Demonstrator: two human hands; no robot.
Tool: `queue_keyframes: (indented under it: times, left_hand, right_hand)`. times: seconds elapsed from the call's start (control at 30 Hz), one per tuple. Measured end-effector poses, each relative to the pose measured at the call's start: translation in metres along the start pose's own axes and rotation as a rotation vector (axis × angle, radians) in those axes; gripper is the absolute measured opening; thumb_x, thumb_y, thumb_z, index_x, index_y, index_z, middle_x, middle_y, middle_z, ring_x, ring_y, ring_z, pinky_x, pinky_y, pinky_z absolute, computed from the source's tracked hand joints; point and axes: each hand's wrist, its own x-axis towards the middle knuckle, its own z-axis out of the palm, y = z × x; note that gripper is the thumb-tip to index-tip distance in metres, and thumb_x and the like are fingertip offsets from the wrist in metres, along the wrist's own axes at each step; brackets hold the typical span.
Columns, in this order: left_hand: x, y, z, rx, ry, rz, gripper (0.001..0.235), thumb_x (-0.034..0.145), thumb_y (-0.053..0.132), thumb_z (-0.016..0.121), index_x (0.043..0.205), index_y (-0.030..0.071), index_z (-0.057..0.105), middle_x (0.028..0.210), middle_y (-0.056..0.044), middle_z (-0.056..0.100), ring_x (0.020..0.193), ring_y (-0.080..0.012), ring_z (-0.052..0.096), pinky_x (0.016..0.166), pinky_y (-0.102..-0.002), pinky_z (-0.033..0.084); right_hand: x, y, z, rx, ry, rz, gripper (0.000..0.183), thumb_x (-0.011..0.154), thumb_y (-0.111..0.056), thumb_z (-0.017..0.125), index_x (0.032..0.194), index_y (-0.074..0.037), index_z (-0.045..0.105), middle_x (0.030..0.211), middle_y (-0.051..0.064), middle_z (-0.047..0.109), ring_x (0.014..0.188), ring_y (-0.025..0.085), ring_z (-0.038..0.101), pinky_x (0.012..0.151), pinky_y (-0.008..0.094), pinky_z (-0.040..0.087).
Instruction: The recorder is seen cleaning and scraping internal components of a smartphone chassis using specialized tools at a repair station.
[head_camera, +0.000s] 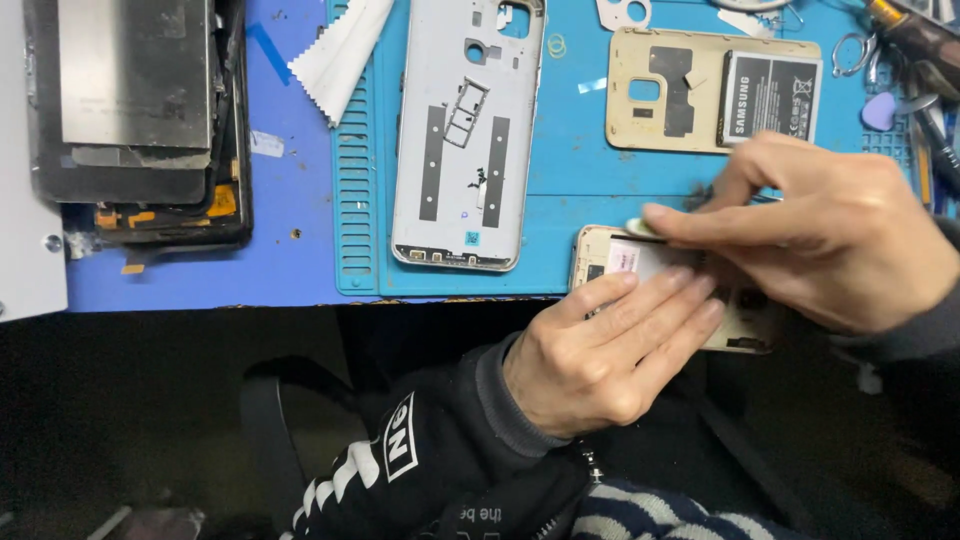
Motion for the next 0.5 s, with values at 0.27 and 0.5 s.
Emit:
queue_keyframes:
  times: [0.27,0.5]
  left_hand:
    - [0.004,0.002,-0.003,-0.022,-0.007,0.016,0.027,0.102,0.010,0.065,0.126,0.003,0.075,0.126,-0.011,0.073,0.125,-0.0216,0.069,0.115,-0.035,0.048]
    - [0.007,0.004,-0.004,-0.017,-0.041,0.017,0.022,0.103,0.010,0.064,0.122,0.004,0.075,0.122,-0.009,0.074,0.122,-0.0207,0.070,0.111,-0.035,0.049]
  right_hand:
    - [0.010,-0.004,0.011,-0.022,0.094,-0.166,0.050,0.067,0.000,0.081,0.114,-0.017,0.079,0.071,0.002,0.055,0.065,0.019,0.055,0.057,0.034,0.049]
    - [0.033,-0.010,0.027,0.107,0.130,-0.191,0.046,0.071,-0.002,0.079,0.114,-0.019,0.079,0.076,0.004,0.056,0.068,0.021,0.056,0.059,0.034,0.049]
